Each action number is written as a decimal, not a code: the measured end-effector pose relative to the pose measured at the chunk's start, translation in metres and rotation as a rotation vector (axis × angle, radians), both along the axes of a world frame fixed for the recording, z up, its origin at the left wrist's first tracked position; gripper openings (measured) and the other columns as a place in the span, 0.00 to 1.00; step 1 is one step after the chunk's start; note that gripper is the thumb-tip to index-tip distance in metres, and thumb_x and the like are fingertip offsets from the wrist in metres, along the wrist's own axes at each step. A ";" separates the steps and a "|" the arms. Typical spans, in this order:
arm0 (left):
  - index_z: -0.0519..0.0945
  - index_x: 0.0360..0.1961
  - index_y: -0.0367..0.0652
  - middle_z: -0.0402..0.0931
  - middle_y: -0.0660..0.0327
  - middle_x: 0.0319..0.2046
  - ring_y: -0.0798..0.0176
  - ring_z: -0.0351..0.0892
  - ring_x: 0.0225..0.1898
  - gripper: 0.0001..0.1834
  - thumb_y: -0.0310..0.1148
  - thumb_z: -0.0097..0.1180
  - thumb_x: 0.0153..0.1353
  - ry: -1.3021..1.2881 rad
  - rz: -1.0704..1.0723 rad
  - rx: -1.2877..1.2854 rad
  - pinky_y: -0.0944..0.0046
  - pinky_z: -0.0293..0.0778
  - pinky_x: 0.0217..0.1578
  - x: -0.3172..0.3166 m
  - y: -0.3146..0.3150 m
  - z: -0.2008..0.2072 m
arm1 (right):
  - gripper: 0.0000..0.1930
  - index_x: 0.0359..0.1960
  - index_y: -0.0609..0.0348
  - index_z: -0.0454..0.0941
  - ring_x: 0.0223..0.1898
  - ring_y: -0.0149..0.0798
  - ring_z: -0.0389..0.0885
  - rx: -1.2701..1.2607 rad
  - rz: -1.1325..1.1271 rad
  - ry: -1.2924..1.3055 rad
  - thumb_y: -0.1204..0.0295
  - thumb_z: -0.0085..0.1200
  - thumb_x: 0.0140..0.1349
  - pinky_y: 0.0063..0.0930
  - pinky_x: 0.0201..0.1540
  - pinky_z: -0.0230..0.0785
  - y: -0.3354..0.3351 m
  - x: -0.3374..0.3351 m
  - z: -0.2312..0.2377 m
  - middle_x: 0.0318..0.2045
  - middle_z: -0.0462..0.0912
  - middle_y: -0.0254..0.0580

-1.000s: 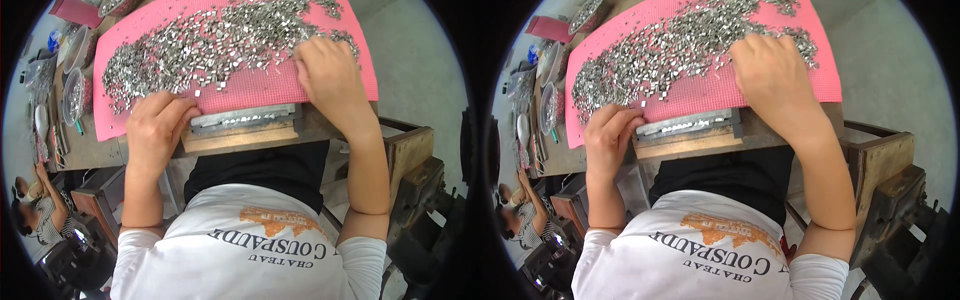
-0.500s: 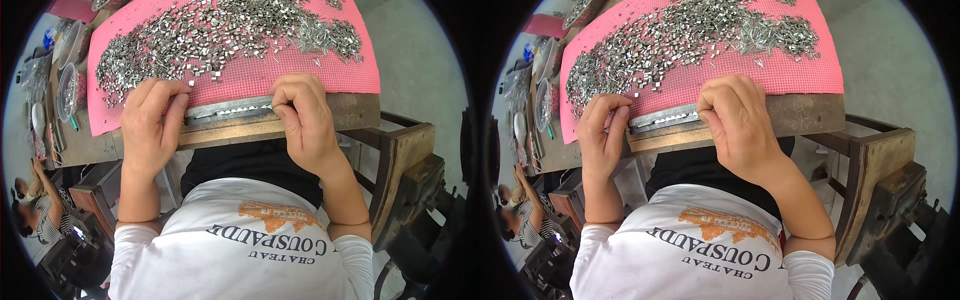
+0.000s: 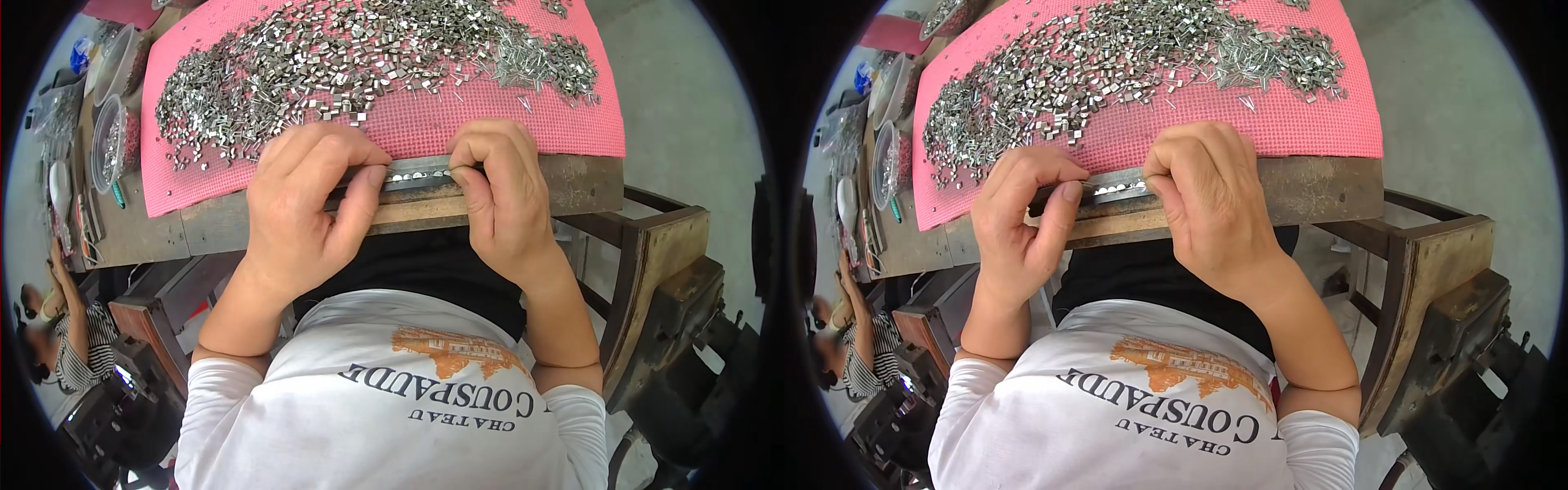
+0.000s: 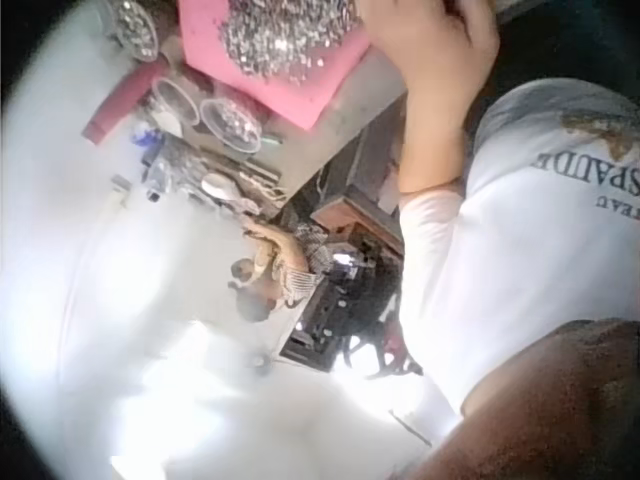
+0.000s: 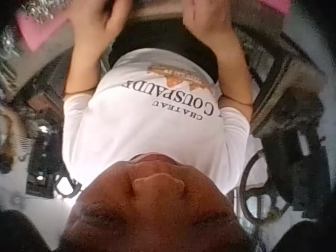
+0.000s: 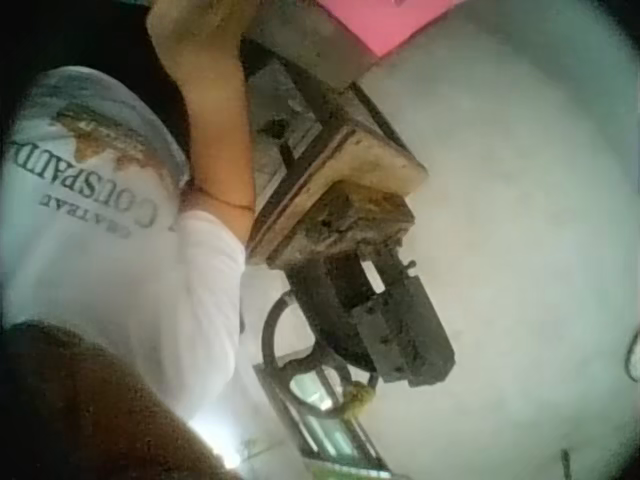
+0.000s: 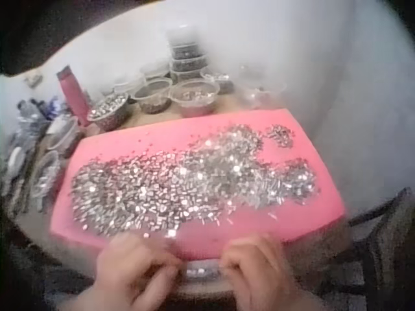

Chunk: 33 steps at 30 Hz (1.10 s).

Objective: The person operates a manual press machine on a metal fixture, inserts small metal pieces into the fixture's slots by hand at a table, and presses the loaded fixture in the press machine.

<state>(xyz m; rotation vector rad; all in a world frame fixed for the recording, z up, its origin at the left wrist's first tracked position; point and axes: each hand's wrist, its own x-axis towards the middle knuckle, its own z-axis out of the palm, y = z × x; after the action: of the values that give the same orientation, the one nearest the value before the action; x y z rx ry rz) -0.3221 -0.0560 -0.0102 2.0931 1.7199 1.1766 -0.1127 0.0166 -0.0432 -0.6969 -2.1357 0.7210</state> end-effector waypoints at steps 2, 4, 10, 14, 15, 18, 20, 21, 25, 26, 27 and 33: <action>0.83 0.33 0.43 0.83 0.61 0.33 0.55 0.79 0.32 0.06 0.22 0.65 0.53 0.002 -0.002 0.013 0.58 0.71 0.36 0.004 0.002 -0.001 | 0.11 0.40 0.55 0.75 0.44 0.47 0.77 0.061 -0.004 -0.002 0.81 0.61 0.57 0.41 0.49 0.65 0.001 -0.002 -0.001 0.41 0.79 0.40; 0.83 0.33 0.43 0.83 0.61 0.33 0.56 0.80 0.33 0.07 0.22 0.66 0.53 0.003 -0.004 0.024 0.58 0.70 0.36 0.006 0.002 0.000 | 0.11 0.39 0.56 0.75 0.44 0.47 0.78 0.120 -0.009 -0.004 0.80 0.62 0.56 0.41 0.48 0.66 0.003 -0.004 -0.002 0.41 0.79 0.39; 0.84 0.35 0.40 0.84 0.57 0.36 0.55 0.82 0.37 0.07 0.20 0.65 0.54 0.088 -0.053 -0.028 0.59 0.74 0.41 0.014 0.003 0.002 | 0.12 0.38 0.56 0.78 0.44 0.46 0.80 0.311 -0.052 -0.030 0.79 0.65 0.52 0.38 0.46 0.69 0.004 -0.002 -0.003 0.40 0.80 0.38; 0.84 0.33 0.44 0.83 0.63 0.35 0.58 0.80 0.34 0.08 0.23 0.68 0.52 0.155 -0.033 0.025 0.59 0.71 0.37 0.017 0.005 -0.003 | 0.14 0.40 0.58 0.81 0.39 0.45 0.82 0.252 0.018 0.034 0.80 0.66 0.50 0.38 0.43 0.71 0.007 0.006 -0.003 0.39 0.83 0.39; 0.83 0.32 0.47 0.82 0.67 0.33 0.60 0.78 0.32 0.08 0.25 0.69 0.51 0.180 -0.018 0.071 0.59 0.68 0.35 0.018 0.006 -0.005 | 0.15 0.42 0.58 0.82 0.37 0.44 0.82 0.235 0.030 0.073 0.81 0.66 0.50 0.38 0.42 0.71 0.007 0.007 -0.004 0.39 0.84 0.39; 0.83 0.33 0.47 0.82 0.67 0.34 0.60 0.78 0.32 0.09 0.25 0.68 0.50 0.219 -0.023 0.082 0.59 0.68 0.35 0.019 0.006 -0.005 | 0.18 0.45 0.58 0.83 0.35 0.44 0.82 0.175 0.008 0.124 0.82 0.65 0.50 0.37 0.40 0.72 0.007 0.007 -0.002 0.37 0.86 0.40; 0.84 0.34 0.45 0.83 0.64 0.35 0.58 0.79 0.33 0.10 0.23 0.68 0.50 0.242 -0.037 0.062 0.59 0.69 0.36 0.020 0.005 0.000 | 0.18 0.46 0.58 0.83 0.35 0.44 0.83 0.155 -0.019 0.140 0.83 0.65 0.50 0.37 0.40 0.72 0.005 0.006 -0.001 0.37 0.86 0.40; 0.85 0.35 0.43 0.83 0.61 0.35 0.57 0.80 0.34 0.10 0.20 0.68 0.50 0.264 -0.043 0.042 0.59 0.71 0.36 0.020 0.005 0.002 | 0.19 0.47 0.58 0.84 0.35 0.44 0.83 0.136 -0.038 0.154 0.83 0.65 0.50 0.37 0.40 0.72 0.004 0.007 -0.001 0.36 0.86 0.40; 0.85 0.35 0.43 0.83 0.61 0.35 0.57 0.80 0.32 0.11 0.20 0.68 0.50 0.310 -0.053 0.048 0.60 0.70 0.34 0.022 0.005 0.005 | 0.19 0.47 0.57 0.84 0.35 0.44 0.83 0.166 -0.067 0.142 0.83 0.65 0.51 0.36 0.40 0.73 0.007 0.010 -0.005 0.36 0.86 0.40; 0.85 0.35 0.43 0.83 0.60 0.35 0.57 0.80 0.32 0.11 0.20 0.68 0.50 0.334 -0.051 0.046 0.60 0.71 0.34 0.024 0.005 0.007 | 0.19 0.47 0.57 0.84 0.35 0.44 0.83 0.177 -0.076 0.142 0.83 0.64 0.51 0.37 0.40 0.72 0.008 0.010 -0.005 0.36 0.86 0.40; 0.85 0.35 0.43 0.83 0.60 0.35 0.56 0.81 0.32 0.11 0.19 0.68 0.49 0.357 -0.048 0.045 0.60 0.72 0.34 0.024 0.005 0.008 | 0.19 0.47 0.57 0.84 0.34 0.44 0.83 0.188 -0.085 0.143 0.84 0.64 0.52 0.37 0.40 0.72 0.008 0.011 -0.006 0.36 0.86 0.40; 0.89 0.37 0.39 0.85 0.59 0.36 0.58 0.84 0.35 0.11 0.21 0.72 0.50 0.175 -0.048 -0.094 0.62 0.78 0.38 0.019 0.005 0.011 | 0.18 0.47 0.56 0.84 0.36 0.44 0.83 0.182 -0.137 0.096 0.82 0.65 0.54 0.38 0.43 0.70 0.010 0.017 -0.002 0.35 0.85 0.38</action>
<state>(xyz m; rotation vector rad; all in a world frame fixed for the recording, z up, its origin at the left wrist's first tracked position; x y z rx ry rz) -0.3033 -0.0509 0.0011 2.2241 1.7496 0.9049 -0.0955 0.0268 -0.0453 -0.6887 -2.0138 0.4701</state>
